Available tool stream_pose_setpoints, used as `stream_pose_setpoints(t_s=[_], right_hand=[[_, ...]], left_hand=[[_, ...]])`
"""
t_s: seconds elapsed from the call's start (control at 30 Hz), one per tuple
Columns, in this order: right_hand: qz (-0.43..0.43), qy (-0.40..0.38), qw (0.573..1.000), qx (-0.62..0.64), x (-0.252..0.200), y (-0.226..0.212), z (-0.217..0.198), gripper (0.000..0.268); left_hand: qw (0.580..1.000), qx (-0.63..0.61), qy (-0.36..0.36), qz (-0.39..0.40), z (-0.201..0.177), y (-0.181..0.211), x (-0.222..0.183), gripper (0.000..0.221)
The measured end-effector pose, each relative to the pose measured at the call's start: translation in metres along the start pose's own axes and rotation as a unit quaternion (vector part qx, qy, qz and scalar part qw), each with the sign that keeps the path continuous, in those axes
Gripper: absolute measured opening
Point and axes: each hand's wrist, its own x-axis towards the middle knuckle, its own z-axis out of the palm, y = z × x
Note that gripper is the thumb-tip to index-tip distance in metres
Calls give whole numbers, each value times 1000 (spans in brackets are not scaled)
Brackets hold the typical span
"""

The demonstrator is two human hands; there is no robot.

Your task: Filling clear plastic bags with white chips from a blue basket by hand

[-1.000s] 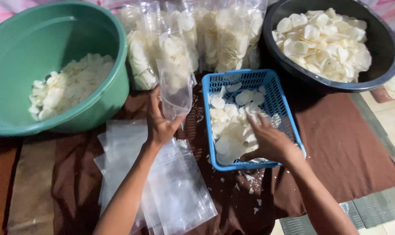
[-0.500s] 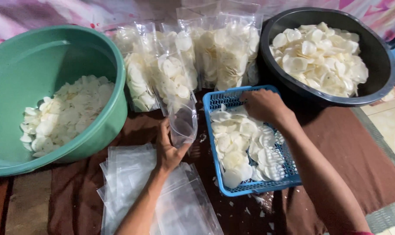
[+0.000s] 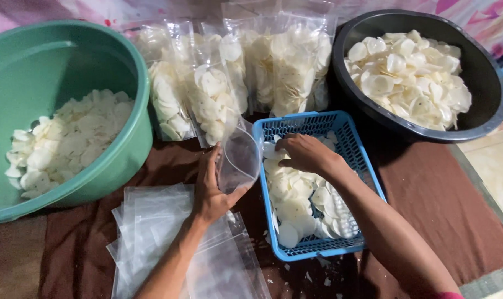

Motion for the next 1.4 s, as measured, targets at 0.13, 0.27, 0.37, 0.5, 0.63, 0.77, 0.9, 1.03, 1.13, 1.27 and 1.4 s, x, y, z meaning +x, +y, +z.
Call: stream_pose_setpoints(t_s=[0.13, 0.27, 0.37, 0.5, 0.63, 0.77, 0.9, 1.03, 1.13, 1.27, 1.4], right_hand=[[-11, 8, 999, -43, 4, 5, 3, 38], [-43, 126, 991, 25, -16, -16, -28, 41], [-107, 310, 934, 138, -34, -30, -49, 37], [-168, 445, 837, 269, -53, -49, -57, 40], [-210, 394, 856, 261, -53, -64, -59, 38], [-253, 328, 885, 212, -49, -54, -61, 46], [-109, 359, 926, 36, -46, -26, -56, 24], [98, 35, 993, -58, -33, 17, -28, 50], [134, -89, 985, -63, -17, 42, -1, 61], [94, -59, 993, -40, -18, 27, -17, 25], [46, -8, 999, 10, -36, 13, -35, 32]], left_hand=[[999, 40, 26, 21, -10, 16, 7, 104], [998, 54, 28, 17, -11, 12, 10, 99], [997, 67, 24, 7, -10, 8, 11, 97], [996, 87, 14, 3, -13, 26, 14, 90], [997, 67, 9, -44, -12, 40, 18, 80], [997, 26, -15, -75, -12, 23, 12, 88], [998, 24, -3, -56, -9, 8, 6, 92], [999, -6, 3, -41, -7, 4, 9, 85], [999, 35, 17, -15, -4, -3, 7, 86], [998, -19, 27, -45, 1, 0, 5, 83], [999, 21, 27, -42, -2, -1, 3, 79]])
